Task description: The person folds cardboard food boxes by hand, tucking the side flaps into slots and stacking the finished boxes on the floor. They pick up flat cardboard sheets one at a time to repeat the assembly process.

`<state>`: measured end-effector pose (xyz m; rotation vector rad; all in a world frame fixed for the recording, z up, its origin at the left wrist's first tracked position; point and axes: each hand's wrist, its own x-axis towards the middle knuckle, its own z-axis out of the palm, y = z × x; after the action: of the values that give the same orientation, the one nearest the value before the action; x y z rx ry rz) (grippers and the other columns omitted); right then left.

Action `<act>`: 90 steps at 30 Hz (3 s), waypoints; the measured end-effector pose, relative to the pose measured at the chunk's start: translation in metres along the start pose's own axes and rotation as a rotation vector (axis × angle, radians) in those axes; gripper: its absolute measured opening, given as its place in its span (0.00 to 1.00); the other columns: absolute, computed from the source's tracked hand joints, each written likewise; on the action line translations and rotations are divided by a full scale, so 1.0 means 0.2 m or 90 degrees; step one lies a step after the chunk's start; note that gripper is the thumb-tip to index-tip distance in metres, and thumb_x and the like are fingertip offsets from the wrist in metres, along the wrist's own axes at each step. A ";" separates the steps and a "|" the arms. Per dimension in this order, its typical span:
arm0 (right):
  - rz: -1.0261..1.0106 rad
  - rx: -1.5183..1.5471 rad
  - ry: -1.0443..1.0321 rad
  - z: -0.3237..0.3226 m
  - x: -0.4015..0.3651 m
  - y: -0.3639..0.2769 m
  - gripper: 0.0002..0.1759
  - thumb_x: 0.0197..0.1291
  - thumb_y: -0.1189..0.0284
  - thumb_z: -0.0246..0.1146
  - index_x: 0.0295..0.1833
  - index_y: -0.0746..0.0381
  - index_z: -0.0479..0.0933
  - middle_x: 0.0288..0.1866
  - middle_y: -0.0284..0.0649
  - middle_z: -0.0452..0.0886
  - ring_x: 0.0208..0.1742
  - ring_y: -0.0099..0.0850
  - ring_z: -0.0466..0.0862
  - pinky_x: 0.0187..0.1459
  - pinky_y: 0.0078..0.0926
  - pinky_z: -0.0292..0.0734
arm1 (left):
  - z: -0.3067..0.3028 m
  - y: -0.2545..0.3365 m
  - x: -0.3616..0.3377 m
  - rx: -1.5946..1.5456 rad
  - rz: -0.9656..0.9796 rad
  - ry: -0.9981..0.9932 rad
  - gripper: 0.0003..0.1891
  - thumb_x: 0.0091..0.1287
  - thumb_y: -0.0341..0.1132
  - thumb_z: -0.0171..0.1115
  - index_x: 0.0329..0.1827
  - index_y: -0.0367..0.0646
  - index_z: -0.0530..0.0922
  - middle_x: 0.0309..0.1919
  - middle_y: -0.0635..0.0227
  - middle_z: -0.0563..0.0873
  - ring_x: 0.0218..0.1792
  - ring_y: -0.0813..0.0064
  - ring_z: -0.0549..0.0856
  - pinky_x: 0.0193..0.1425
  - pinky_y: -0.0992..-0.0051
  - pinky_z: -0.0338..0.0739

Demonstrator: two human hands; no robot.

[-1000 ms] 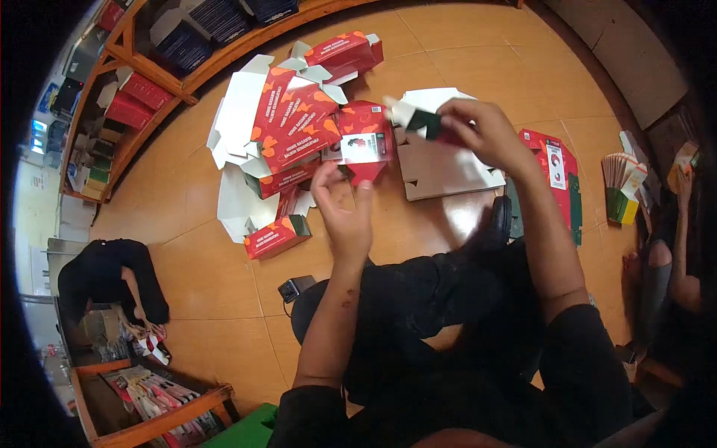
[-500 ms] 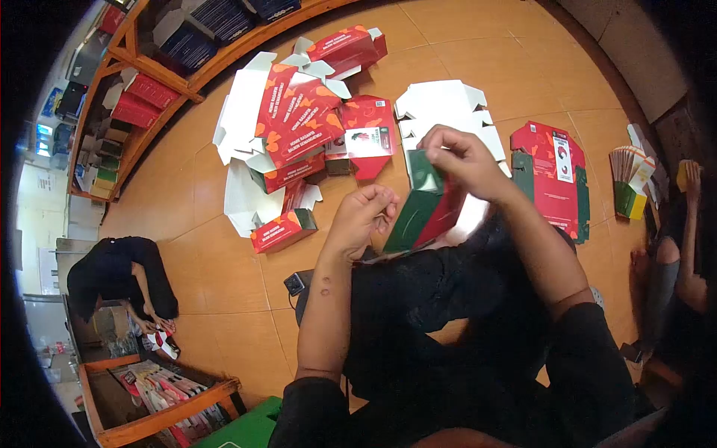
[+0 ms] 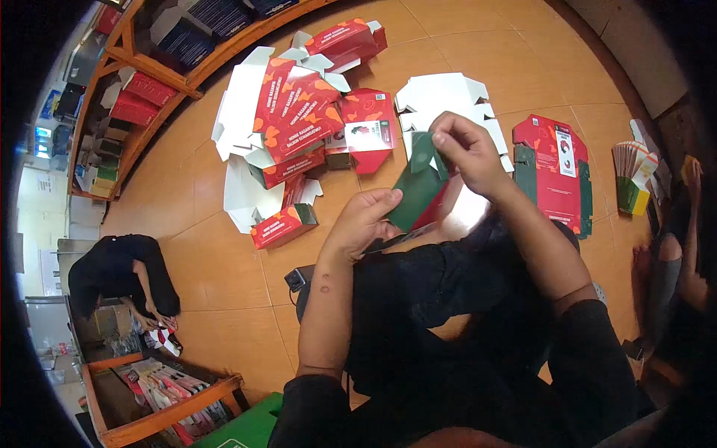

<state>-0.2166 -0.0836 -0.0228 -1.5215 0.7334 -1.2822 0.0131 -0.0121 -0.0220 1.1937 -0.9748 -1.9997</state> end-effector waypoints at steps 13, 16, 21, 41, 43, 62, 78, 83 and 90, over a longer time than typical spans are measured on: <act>-0.191 -0.412 -0.158 0.01 -0.01 -0.14 0.06 0.56 0.71 0.69 0.39 0.59 0.83 0.39 0.37 0.80 0.45 0.36 0.79 0.49 0.33 0.74 | 0.03 -0.06 0.04 0.155 0.116 0.093 0.16 0.76 0.39 0.56 0.49 0.32 0.82 0.38 0.66 0.86 0.36 0.81 0.85 0.40 0.78 0.86; -0.179 -0.413 -0.223 0.02 -0.03 -0.09 0.05 0.57 0.70 0.69 0.39 0.57 0.84 0.40 0.36 0.80 0.46 0.36 0.79 0.51 0.34 0.72 | 0.03 -0.09 0.05 0.196 0.140 0.092 0.16 0.77 0.39 0.55 0.50 0.32 0.82 0.38 0.67 0.86 0.36 0.81 0.85 0.40 0.78 0.86; -0.096 -0.445 -0.294 0.02 -0.03 -0.10 0.08 0.60 0.66 0.66 0.42 0.56 0.84 0.39 0.42 0.84 0.42 0.43 0.83 0.48 0.40 0.73 | 0.07 -0.07 0.04 0.235 0.126 0.154 0.13 0.76 0.35 0.55 0.46 0.33 0.82 0.37 0.65 0.85 0.37 0.76 0.86 0.40 0.75 0.82; 0.047 -0.196 -0.082 -0.04 -0.14 -0.09 0.10 0.66 0.71 0.62 0.48 0.66 0.81 0.37 0.42 0.85 0.38 0.26 0.83 0.44 0.26 0.77 | 0.00 -0.13 0.17 0.129 0.367 0.254 0.18 0.77 0.37 0.53 0.65 0.39 0.68 0.24 0.70 0.81 0.23 0.84 0.80 0.23 0.81 0.73; 0.058 -0.215 -0.083 -0.04 -0.14 -0.08 0.10 0.67 0.71 0.61 0.47 0.66 0.81 0.36 0.43 0.85 0.38 0.29 0.83 0.44 0.27 0.77 | 0.03 -0.14 0.15 0.189 0.412 0.266 0.16 0.76 0.37 0.56 0.61 0.38 0.71 0.22 0.71 0.79 0.22 0.84 0.78 0.23 0.79 0.72; -0.012 -0.325 -0.091 0.01 -0.15 -0.06 0.07 0.65 0.70 0.59 0.40 0.62 0.79 0.37 0.45 0.82 0.44 0.45 0.80 0.50 0.41 0.71 | 0.17 -0.18 0.16 0.496 0.609 0.544 0.11 0.60 0.31 0.74 0.42 0.35 0.83 0.16 0.71 0.71 0.18 0.80 0.69 0.23 0.76 0.63; -0.108 -0.340 -0.147 -0.01 -0.14 -0.03 0.05 0.65 0.73 0.61 0.40 0.63 0.78 0.37 0.44 0.81 0.41 0.42 0.80 0.46 0.36 0.72 | 0.22 -0.14 0.13 0.461 0.603 0.397 0.06 0.63 0.29 0.70 0.40 0.39 0.87 0.24 0.64 0.83 0.23 0.78 0.79 0.30 0.77 0.73; -0.057 -0.275 -0.091 0.03 -0.16 -0.05 0.05 0.65 0.73 0.63 0.42 0.63 0.78 0.38 0.41 0.82 0.40 0.35 0.81 0.46 0.30 0.73 | 0.25 -0.11 0.10 0.555 0.517 0.435 0.06 0.68 0.31 0.65 0.44 0.38 0.82 0.27 0.62 0.83 0.23 0.76 0.77 0.30 0.76 0.71; 0.005 -0.268 -0.187 -0.02 -0.13 -0.09 0.08 0.61 0.68 0.67 0.42 0.60 0.80 0.30 0.40 0.84 0.30 0.34 0.82 0.34 0.31 0.74 | 0.19 -0.08 0.07 0.540 0.524 0.382 0.06 0.71 0.31 0.60 0.38 0.37 0.79 0.27 0.60 0.83 0.29 0.69 0.85 0.35 0.70 0.76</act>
<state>-0.2291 -0.0553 -0.0146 -1.9908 0.8476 -0.9008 -0.0288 -0.0036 -0.0288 1.3441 -1.6659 -0.5141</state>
